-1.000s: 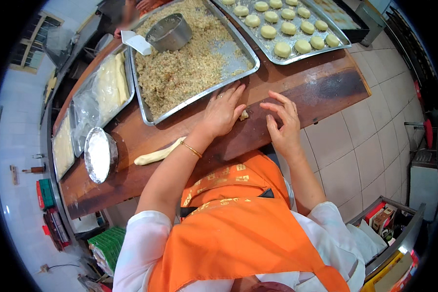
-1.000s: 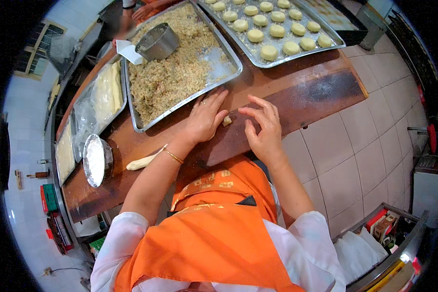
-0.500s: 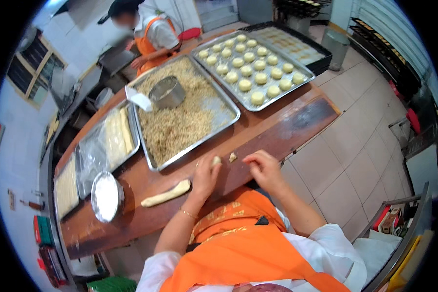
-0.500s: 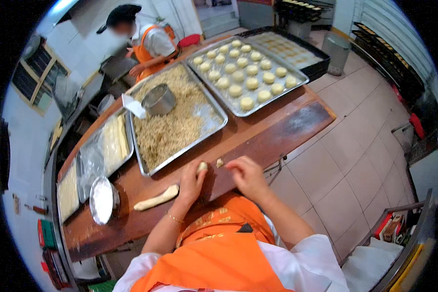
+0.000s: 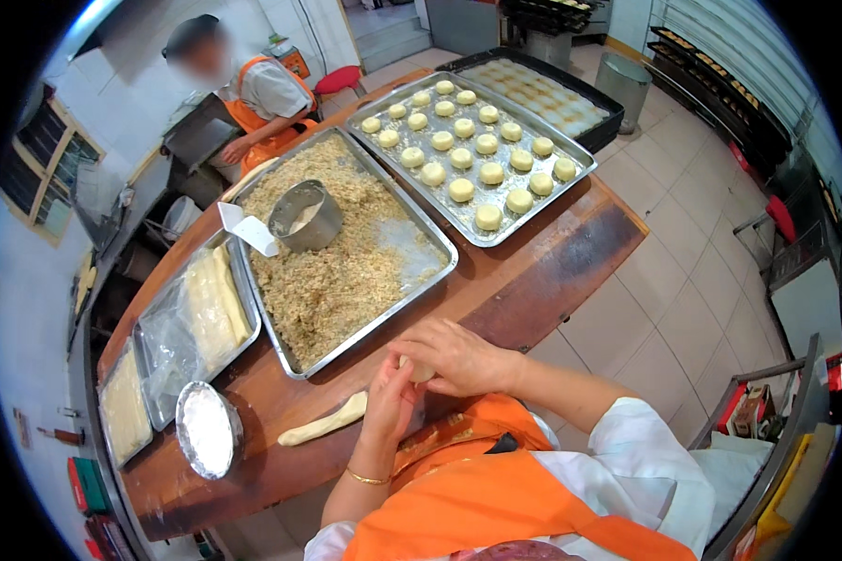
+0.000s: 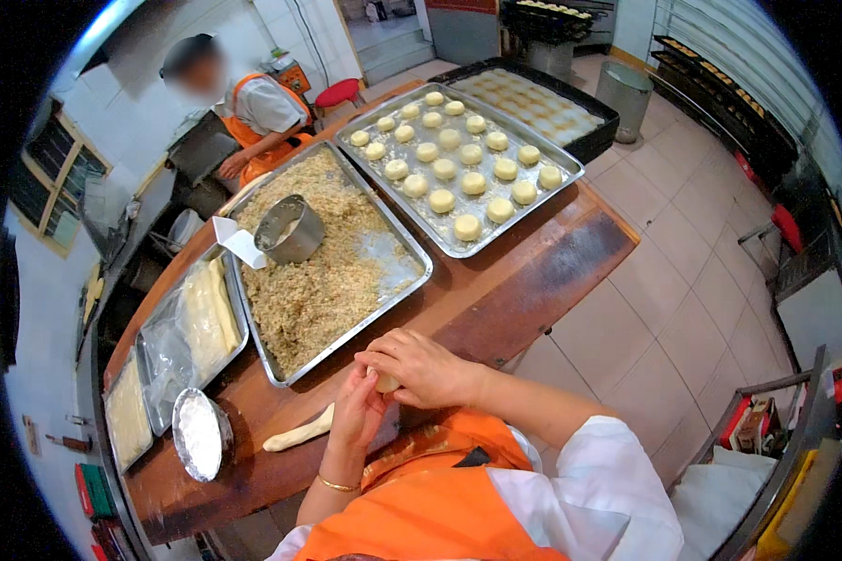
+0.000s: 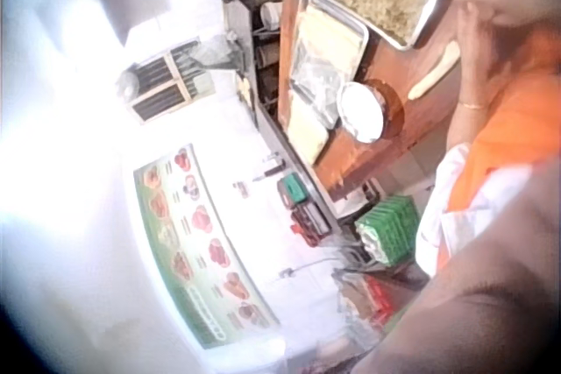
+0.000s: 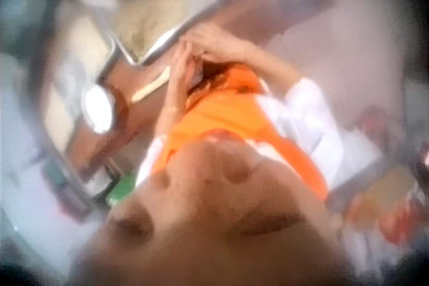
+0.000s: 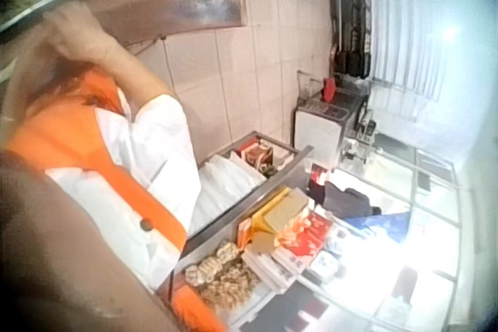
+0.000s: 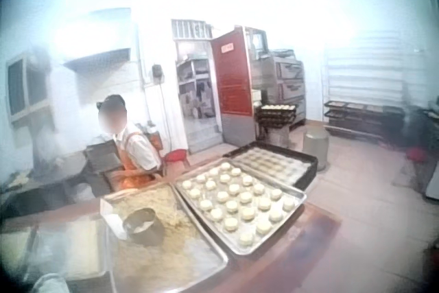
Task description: The person prepares several pastries by hand, including rolling out dough into a long strip, portioning it into smaller pieces, and filling small circles of dough with a crumble mixture from a large tray before placing them onto a baking sheet.
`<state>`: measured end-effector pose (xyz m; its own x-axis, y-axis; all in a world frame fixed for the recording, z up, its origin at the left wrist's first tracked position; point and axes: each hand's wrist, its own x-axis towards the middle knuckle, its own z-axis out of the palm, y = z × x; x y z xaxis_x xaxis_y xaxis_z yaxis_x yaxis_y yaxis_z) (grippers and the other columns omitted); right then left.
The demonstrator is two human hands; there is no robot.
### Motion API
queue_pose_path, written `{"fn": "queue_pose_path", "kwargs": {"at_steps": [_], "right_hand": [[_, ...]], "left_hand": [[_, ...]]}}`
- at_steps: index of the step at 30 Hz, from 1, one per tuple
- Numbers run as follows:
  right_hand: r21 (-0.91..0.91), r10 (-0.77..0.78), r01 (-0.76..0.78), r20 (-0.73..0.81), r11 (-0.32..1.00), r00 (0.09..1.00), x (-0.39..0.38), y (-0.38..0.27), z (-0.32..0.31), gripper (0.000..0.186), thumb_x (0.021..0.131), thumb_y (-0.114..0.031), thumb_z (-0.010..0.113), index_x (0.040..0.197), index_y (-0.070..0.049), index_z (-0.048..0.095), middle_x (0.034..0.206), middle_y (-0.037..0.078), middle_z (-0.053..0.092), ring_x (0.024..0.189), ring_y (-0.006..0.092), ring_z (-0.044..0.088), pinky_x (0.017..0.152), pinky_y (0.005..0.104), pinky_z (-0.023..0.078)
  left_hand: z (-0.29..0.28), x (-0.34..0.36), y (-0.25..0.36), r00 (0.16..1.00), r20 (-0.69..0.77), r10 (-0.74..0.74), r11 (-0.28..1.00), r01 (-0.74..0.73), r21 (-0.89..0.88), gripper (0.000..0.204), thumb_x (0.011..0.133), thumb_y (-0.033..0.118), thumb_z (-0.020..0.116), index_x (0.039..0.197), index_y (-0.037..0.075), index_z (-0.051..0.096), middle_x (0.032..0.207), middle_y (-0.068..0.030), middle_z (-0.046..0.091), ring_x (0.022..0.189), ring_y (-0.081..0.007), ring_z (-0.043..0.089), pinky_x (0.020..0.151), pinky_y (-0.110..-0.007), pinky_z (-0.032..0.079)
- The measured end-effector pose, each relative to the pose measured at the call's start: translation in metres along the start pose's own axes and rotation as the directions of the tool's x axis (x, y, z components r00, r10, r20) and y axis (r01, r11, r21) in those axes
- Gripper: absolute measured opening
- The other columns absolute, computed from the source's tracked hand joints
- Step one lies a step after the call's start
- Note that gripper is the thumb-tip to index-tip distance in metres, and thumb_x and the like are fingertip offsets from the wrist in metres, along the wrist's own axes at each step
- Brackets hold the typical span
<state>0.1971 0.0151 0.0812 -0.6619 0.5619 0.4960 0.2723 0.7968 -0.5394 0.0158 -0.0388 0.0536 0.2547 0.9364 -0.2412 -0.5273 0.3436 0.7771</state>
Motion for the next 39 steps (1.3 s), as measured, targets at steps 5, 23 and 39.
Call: {"fn": "queue_pose_path", "kwargs": {"at_steps": [5, 23, 39], "right_hand": [[0.156, 0.185, -0.172, -0.074, 0.973, 0.98, -0.021, 0.032, 0.002, 0.053, 0.075, -0.017, 0.078, 0.123, -0.006, 0.059, 0.12, 0.017, 0.061, 0.113, 0.0372, 0.057, 0.099, 0.0465, 0.045], [0.222, 0.546, -0.503, -0.441, 0.835, 0.712, -0.04, 0.042, -0.003, 0.009, 0.088, -0.002, 0.066, 0.096, -0.004, 0.07, 0.088, 0.01, 0.068, 0.079, 0.0256, 0.067, 0.07, 0.0339, 0.053], [0.252, -0.074, -0.029, 0.389, 0.967, 0.918, 0.071, -0.008, 0.179, 0.041, 0.083, -0.029, 0.07, 0.112, 0.0, 0.065, 0.111, 0.027, 0.067, 0.107, 0.0439, 0.062, 0.095, 0.0476, 0.049]], "left_hand": [[0.001, 0.016, -0.01, 0.998, -0.059, -0.01, 0.992, 0.017, 0.121, 0.048, 0.103, 0.023, 0.054, 0.146, 0.006, 0.04, 0.138, -0.0087, 0.054, 0.12, -0.0175, 0.057, 0.097, -0.033, 0.05], [-0.104, -0.106, 0.002, 0.909, 0.06, 0.413, -0.34, 0.093, 0.936, 0.066, 0.088, 0.013, 0.067, 0.148, 0.005, 0.039, 0.142, -0.0183, 0.049, 0.136, -0.0356, 0.043, 0.116, -0.051, 0.025], [-0.141, -0.1, 0.004, 0.779, 0.145, 0.61, -0.109, -0.1, 0.989, 0.037, 0.08, -0.001, 0.063, 0.116, 0.006, 0.058, 0.106, -0.0149, 0.061, 0.106, -0.0352, 0.057, 0.105, -0.053, 0.032]]}}
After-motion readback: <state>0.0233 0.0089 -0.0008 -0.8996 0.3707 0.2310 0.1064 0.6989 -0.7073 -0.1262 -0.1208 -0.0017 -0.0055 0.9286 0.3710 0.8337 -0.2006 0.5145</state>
